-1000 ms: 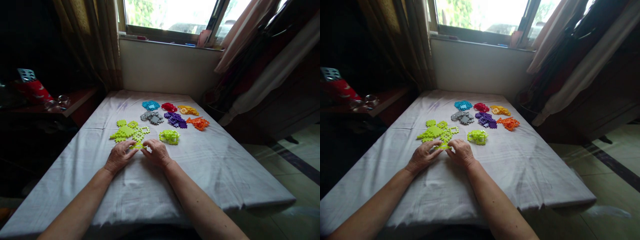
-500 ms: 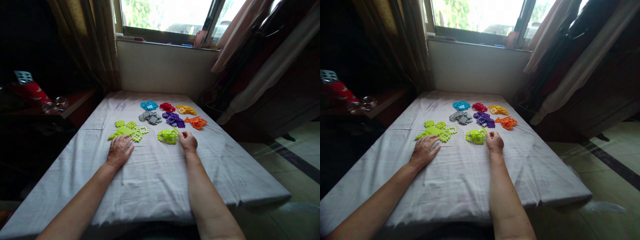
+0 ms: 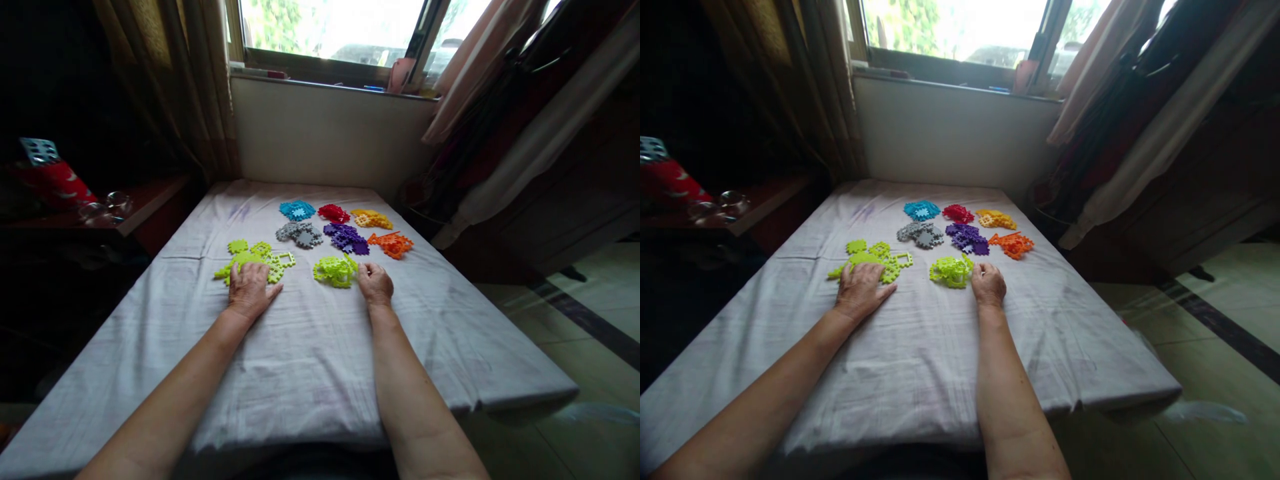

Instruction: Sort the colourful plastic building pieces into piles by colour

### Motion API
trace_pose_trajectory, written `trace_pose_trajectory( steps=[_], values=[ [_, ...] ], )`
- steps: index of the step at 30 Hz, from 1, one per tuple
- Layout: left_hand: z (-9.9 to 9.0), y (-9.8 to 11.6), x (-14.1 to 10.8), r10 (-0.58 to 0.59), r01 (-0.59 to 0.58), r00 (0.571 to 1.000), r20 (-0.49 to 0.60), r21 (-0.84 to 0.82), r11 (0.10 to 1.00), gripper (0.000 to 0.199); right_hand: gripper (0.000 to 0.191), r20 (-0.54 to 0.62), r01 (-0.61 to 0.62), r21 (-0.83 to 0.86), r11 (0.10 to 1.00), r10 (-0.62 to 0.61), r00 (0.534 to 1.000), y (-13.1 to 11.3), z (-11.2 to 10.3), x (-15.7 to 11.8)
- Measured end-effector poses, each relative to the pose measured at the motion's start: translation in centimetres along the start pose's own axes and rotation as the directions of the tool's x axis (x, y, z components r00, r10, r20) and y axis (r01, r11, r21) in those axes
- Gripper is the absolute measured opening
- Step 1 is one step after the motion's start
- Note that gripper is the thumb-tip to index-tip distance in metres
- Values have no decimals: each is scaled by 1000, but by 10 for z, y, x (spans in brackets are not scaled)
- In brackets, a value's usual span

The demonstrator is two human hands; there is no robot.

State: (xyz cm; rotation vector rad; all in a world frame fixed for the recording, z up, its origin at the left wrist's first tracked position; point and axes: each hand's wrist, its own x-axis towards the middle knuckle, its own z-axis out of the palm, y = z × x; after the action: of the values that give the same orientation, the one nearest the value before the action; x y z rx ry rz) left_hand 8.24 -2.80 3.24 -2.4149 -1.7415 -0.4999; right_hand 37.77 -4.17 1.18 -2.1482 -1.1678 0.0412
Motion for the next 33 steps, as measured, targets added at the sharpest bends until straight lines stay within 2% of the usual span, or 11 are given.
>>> trace_pose_trajectory(
  steps=[5, 8, 12, 15, 18, 21, 24, 27, 29, 32, 33],
  values=[
    [10, 2, -3, 38, -42, 996, -86, -45, 998, 24, 31, -16, 35, 31, 999, -34, 999, 5, 5, 0],
    [14, -3, -7, 69, -82, 989, -132, -96, 992, 21, 30, -46, 49, 64, 997, -46, 998, 8, 8, 1],
    [13, -9, -11, 134, -151, 983, -129, -132, 980, 23, 28, -108, 56, 93, 994, -46, 993, 6, 7, 2],
    [12, -12, -11, 82, -107, 988, -135, -191, 976, 31, 28, -178, 176, 124, 977, -153, 972, -3, 5, -2],
    [13, -12, -12, 10, -64, 986, -165, -326, 943, 35, 26, -195, 401, 185, 897, -367, 910, -21, 6, -17],
    [16, -6, -13, -7, -81, 982, -187, -458, 885, 39, 21, -120, 608, 258, 751, -600, 791, -44, 12, -39],
    [18, 2, -15, 15, -115, 982, -189, -531, 839, 40, 20, -12, 702, 306, 643, -734, 679, -64, 18, -59],
    [16, 8, -17, 47, -144, 982, -182, -567, 811, 40, 11, 61, 713, 333, 617, -769, 637, -70, 19, -66],
    [13, 6, -17, 53, -152, 981, -188, -566, 810, 40, 13, 34, 684, 322, 654, -730, 683, -65, 15, -60],
    [6, -9, -14, 32, -141, 974, -224, -494, 858, 38, 17, -141, 545, 257, 798, -527, 838, -45, 6, -36],
    [5, -17, -12, 14, -125, 970, -241, -452, 883, 37, 18, -205, 478, 233, 847, -438, 875, -36, 3, -27]
  ],
)
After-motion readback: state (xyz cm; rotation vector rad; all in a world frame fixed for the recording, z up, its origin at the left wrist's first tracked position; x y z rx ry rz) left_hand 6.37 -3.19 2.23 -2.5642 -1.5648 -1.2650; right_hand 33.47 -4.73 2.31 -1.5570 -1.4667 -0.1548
